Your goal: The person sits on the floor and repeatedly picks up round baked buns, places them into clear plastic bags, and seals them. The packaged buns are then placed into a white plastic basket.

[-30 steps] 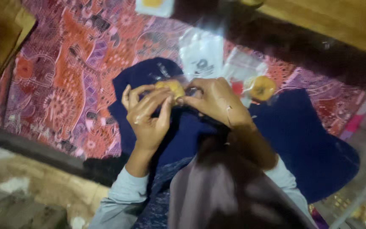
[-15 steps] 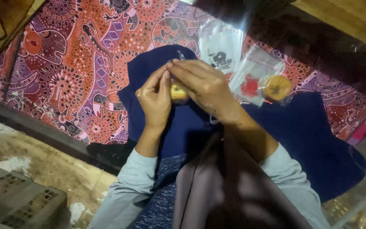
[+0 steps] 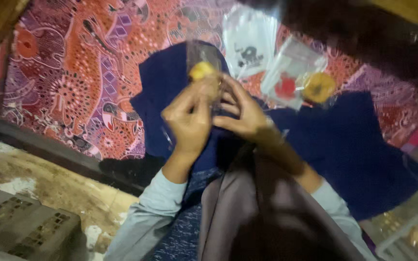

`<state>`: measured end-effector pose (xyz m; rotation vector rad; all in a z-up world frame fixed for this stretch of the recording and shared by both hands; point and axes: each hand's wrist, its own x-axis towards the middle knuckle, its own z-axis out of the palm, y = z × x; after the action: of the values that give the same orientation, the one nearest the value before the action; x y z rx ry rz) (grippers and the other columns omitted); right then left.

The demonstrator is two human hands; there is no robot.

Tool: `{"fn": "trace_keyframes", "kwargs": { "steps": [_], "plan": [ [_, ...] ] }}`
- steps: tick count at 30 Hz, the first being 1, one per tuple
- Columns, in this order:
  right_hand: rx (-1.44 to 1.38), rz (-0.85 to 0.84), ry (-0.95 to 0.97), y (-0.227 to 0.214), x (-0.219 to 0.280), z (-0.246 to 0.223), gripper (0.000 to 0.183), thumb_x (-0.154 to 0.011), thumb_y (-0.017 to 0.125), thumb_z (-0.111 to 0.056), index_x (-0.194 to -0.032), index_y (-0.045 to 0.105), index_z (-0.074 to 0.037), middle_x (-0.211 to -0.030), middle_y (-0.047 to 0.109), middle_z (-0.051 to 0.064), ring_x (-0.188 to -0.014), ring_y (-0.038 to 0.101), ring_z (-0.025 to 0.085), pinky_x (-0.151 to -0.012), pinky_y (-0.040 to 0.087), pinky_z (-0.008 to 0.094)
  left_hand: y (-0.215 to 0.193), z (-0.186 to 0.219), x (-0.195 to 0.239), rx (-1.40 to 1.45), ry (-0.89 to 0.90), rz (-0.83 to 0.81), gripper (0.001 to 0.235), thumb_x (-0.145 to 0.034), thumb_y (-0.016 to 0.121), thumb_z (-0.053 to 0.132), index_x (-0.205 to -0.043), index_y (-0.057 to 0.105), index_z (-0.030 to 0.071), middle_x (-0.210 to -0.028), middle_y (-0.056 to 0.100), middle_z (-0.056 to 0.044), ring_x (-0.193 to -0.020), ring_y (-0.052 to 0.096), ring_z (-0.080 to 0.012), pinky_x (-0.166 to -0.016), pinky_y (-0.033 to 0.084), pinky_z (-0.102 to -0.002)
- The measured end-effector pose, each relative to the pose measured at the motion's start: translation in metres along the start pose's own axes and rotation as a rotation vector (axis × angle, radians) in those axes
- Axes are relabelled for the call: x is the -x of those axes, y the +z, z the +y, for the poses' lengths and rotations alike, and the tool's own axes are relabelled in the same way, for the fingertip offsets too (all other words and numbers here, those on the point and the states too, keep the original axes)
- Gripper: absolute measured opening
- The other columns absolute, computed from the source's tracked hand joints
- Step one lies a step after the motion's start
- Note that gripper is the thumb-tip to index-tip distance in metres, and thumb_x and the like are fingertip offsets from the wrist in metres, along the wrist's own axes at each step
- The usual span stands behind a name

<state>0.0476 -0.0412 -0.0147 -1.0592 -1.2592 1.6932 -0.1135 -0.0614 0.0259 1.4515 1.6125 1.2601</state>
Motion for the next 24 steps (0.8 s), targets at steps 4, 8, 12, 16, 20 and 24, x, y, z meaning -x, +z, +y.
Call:
{"fn": "trace_keyframes", "kwargs": {
  "steps": [4,8,12,16,20,24],
  "plan": [
    [-0.229,0.076,0.046,0.005,-0.008,0.074,0.052,-0.108,0.063,-0.019,-0.152,0.045,0.002,-0.140,0.059,0.017,-0.131,0.058,0.023,-0.114,0.048,0.037,0.003,-0.014,-0.004,-0.118,0.205,0.162,0.030,-0.103,0.059,0.027,-0.115,0.060,0.000,-0.126,0.063,-0.016,-0.124,0.055,-0.0313,-0.109,0.041,-0.036],
    [0.086,0.065,-0.066,0.004,-0.021,0.082,0.040,-0.113,0.049,-0.021,-0.146,0.054,0.001,-0.142,0.063,0.010,-0.133,0.057,0.020,-0.114,0.043,0.032,-0.007,-0.062,-0.024,0.473,-0.459,0.091,0.051,-0.110,0.041,0.039,-0.124,0.068,-0.002,-0.122,0.071,-0.011,-0.115,0.066,-0.0217,-0.103,0.050,-0.032],
    [0.247,0.221,-0.137,0.013,-0.023,0.043,0.035,-0.112,0.045,-0.021,-0.129,0.070,-0.002,-0.120,0.071,0.010,-0.116,0.067,0.018,-0.104,0.051,0.029,-0.010,-0.091,-0.020,0.525,-0.488,-0.021,0.031,-0.111,0.059,0.020,-0.118,0.073,-0.006,-0.112,0.075,-0.013,-0.099,0.068,-0.0167,-0.093,0.055,-0.030],
    [0.298,0.401,-0.253,0.013,-0.029,0.026,0.024,-0.111,0.053,-0.014,-0.110,0.073,-0.001,-0.101,0.070,0.010,-0.103,0.065,0.022,-0.100,0.050,0.033,-0.008,-0.088,-0.015,0.412,-0.197,0.018,0.014,-0.109,0.065,0.011,-0.101,0.067,0.000,-0.096,0.064,-0.005,-0.083,0.057,-0.0107,-0.077,0.047,-0.026],
    [0.343,0.515,-0.309,0.004,-0.019,0.053,0.015,-0.104,0.060,-0.007,-0.092,0.064,0.001,-0.092,0.064,0.008,-0.094,0.061,0.022,-0.087,0.051,0.034,-0.004,-0.071,-0.006,0.491,-0.306,0.126,0.020,-0.108,0.059,0.009,-0.089,0.055,0.007,-0.078,0.055,-0.001,-0.063,0.047,-0.0095,-0.059,0.040,-0.028],
    [0.271,0.528,0.017,-0.011,0.006,0.098,0.008,-0.100,0.062,-0.009,-0.099,0.061,-0.002,-0.093,0.062,0.007,-0.088,0.061,0.017,-0.078,0.050,0.032,0.011,-0.056,0.000,-0.276,-0.099,0.006,0.026,-0.104,0.066,0.005,-0.081,0.057,-0.002,-0.084,0.054,-0.009,-0.067,0.051,-0.0164,-0.059,0.042,-0.035]
  ]
}}
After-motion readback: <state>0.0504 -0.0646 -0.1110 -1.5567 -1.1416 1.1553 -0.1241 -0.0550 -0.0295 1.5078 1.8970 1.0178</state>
